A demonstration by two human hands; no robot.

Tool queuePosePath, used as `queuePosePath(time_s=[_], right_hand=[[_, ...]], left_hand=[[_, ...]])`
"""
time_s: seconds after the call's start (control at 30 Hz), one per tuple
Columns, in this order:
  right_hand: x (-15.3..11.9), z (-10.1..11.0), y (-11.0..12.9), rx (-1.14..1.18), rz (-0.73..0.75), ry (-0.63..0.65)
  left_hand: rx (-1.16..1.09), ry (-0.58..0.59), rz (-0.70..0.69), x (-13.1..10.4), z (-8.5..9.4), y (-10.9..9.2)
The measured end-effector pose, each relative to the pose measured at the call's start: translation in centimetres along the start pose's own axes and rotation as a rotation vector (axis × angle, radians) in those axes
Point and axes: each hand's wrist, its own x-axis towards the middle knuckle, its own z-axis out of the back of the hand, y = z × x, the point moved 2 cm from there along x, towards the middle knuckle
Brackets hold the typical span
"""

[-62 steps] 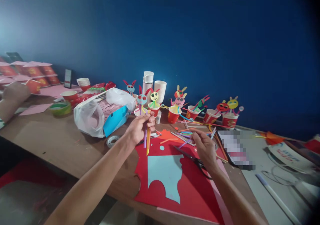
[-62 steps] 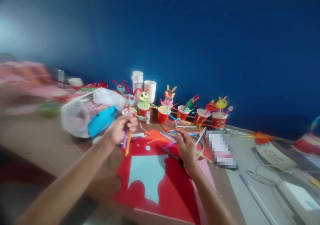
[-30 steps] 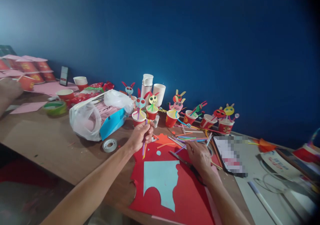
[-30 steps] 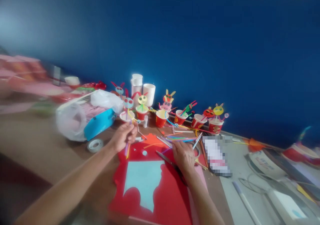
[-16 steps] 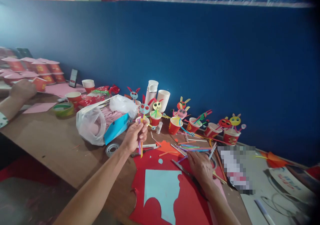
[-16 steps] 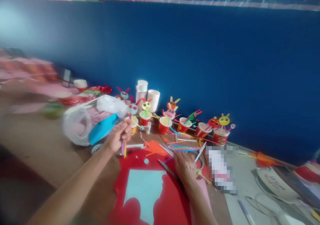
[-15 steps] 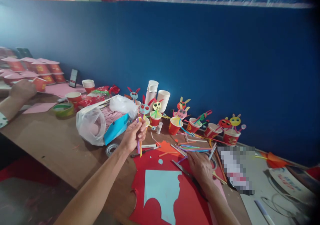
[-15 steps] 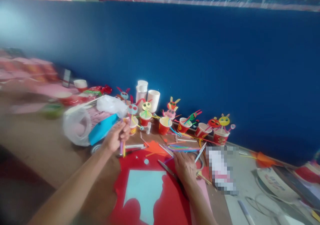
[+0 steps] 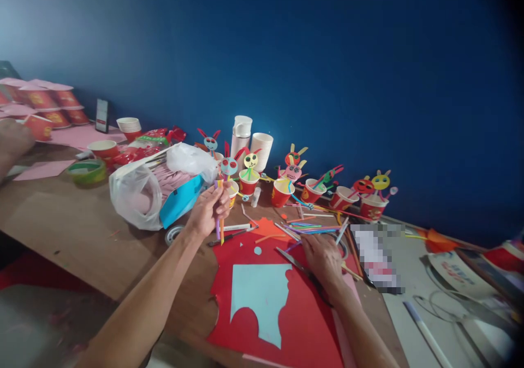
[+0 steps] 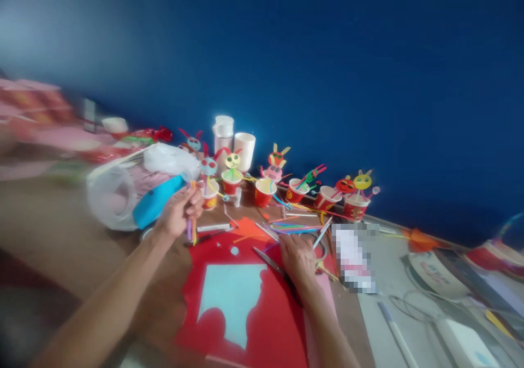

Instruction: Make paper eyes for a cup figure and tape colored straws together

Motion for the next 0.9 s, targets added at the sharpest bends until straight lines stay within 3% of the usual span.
queuePosePath(time_s=[0.9], right_hand=[[-0.4, -0.4, 0.3, 0.098, -0.041, 0.078]], left_hand=[[0.105, 0.046, 0.029, -0.3, -0.4, 1.5]])
